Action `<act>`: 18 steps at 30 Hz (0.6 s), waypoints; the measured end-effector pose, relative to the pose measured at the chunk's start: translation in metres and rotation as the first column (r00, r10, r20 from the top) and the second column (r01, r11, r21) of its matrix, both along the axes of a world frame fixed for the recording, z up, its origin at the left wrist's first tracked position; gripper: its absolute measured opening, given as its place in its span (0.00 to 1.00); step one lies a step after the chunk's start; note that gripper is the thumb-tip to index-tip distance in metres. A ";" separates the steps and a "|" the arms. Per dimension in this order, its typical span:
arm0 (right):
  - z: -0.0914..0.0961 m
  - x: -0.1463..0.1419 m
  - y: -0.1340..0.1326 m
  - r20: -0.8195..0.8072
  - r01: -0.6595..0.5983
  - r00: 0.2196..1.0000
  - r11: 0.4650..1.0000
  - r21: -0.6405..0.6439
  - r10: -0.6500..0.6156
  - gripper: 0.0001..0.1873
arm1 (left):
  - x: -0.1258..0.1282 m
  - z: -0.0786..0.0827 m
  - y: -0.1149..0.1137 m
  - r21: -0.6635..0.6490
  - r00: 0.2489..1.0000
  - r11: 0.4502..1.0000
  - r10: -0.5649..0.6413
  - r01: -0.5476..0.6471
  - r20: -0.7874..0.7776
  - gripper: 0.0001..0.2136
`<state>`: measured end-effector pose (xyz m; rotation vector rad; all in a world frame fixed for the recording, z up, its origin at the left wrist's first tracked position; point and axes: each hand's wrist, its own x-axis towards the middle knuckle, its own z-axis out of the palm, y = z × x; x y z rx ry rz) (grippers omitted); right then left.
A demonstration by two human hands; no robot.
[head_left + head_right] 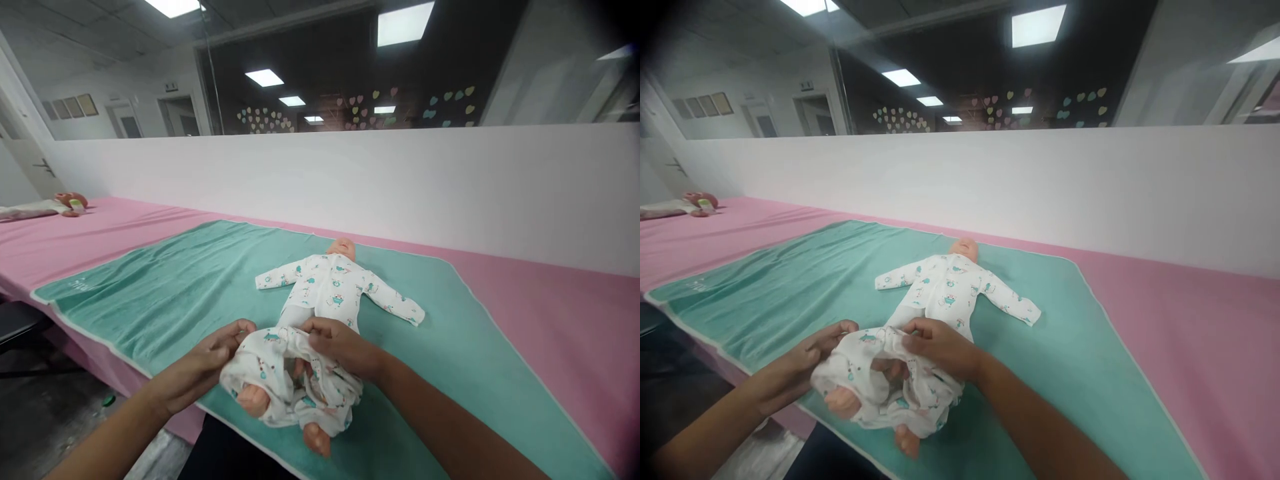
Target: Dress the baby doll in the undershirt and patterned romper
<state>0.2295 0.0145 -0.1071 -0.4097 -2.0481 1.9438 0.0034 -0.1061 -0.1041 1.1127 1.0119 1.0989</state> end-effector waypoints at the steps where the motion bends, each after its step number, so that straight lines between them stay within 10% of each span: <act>1: -0.002 0.000 0.001 -0.041 0.000 0.999 0.997 -0.083 -0.004 0.24 | -0.001 -0.002 0.004 -0.010 0.997 1.000 -0.001 0.002 0.073 0.20; 4: -0.008 -0.003 0.005 -0.102 0.053 0.992 0.985 -0.166 -0.071 0.20 | -0.001 -0.006 0.025 -0.041 0.998 0.999 0.016 -0.013 0.058 0.13; 10: -0.010 -0.007 0.006 -0.184 0.342 0.928 0.937 0.073 -0.324 0.17 | 0.002 -0.021 0.078 0.119 0.971 0.968 0.229 -0.220 -0.074 0.12; 18: -0.005 -0.004 0.012 -0.242 0.599 0.757 0.496 0.628 -0.608 0.06 | 0.006 -0.015 0.125 0.483 0.758 0.875 0.339 -0.037 -0.557 0.11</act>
